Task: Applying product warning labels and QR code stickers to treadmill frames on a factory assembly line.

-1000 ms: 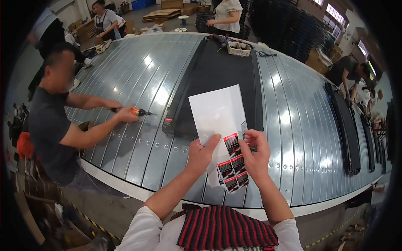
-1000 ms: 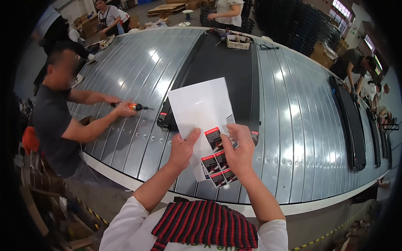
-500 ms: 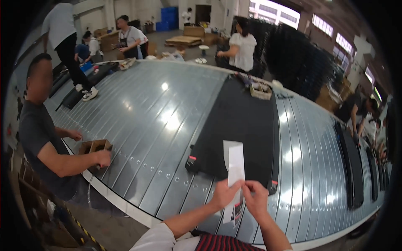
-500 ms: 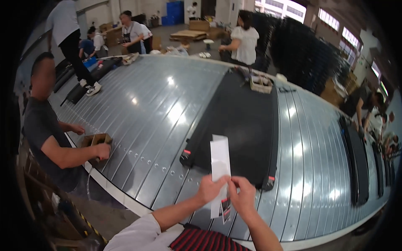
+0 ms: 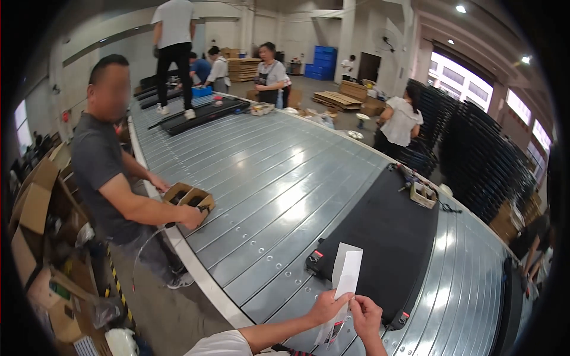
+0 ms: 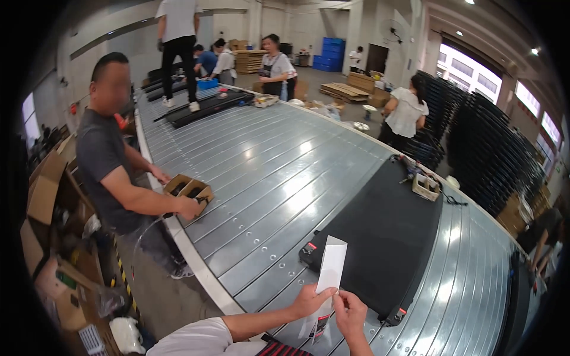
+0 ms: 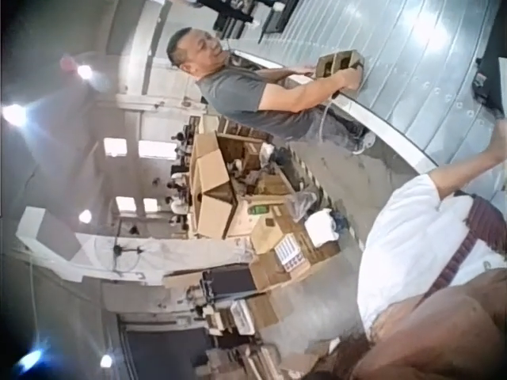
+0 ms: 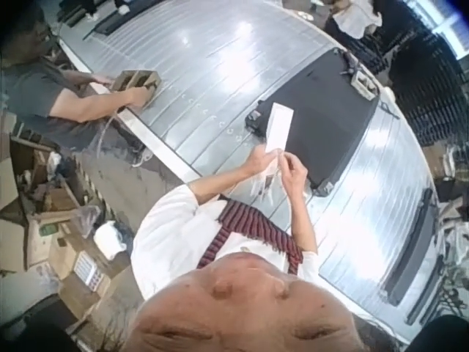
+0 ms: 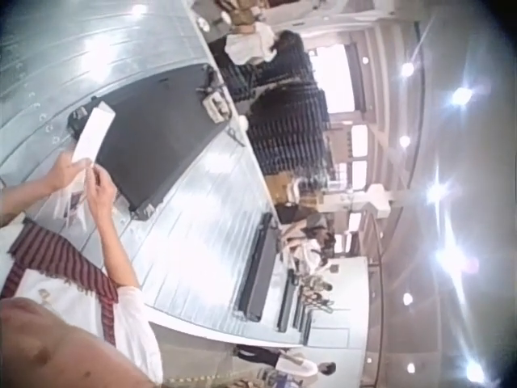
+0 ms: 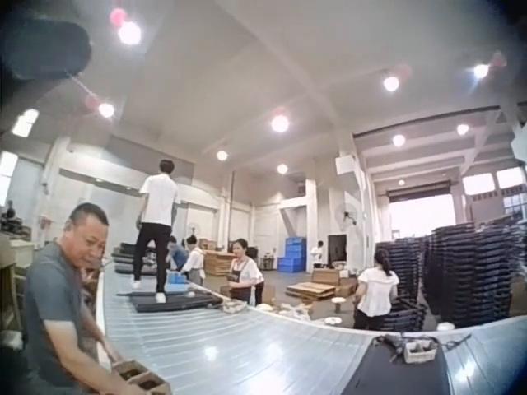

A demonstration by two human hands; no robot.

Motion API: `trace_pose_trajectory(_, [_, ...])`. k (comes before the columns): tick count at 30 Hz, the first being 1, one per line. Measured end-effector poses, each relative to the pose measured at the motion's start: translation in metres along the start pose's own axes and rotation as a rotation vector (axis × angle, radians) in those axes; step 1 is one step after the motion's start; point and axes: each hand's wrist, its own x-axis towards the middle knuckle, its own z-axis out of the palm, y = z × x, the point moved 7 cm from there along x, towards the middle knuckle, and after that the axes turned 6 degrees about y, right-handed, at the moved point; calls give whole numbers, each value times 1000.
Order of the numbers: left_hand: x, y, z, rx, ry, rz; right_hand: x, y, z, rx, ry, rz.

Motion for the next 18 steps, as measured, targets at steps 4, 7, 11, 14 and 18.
trace_pose_trajectory(4, [-49, 17, -6, 84, 70, -32, -37, 4, -4, 194, -106, 16])
trace_pose_trajectory(7, [-88, 31, -11, 88, 117, -63, -61, -6, -5, 293, -197, 3])
trace_pose_trajectory(11, [-131, 39, -18, 145, 190, -84, -89, -8, -2, 529, -289, 152])
trace_pose_trajectory(14, [-156, 22, -38, 70, 237, -141, -114, -15, 19, 668, -342, 232])
trace_pose_trajectory(18, [-174, 29, -56, 105, 298, -51, -128, -9, 28, 643, -403, 302])
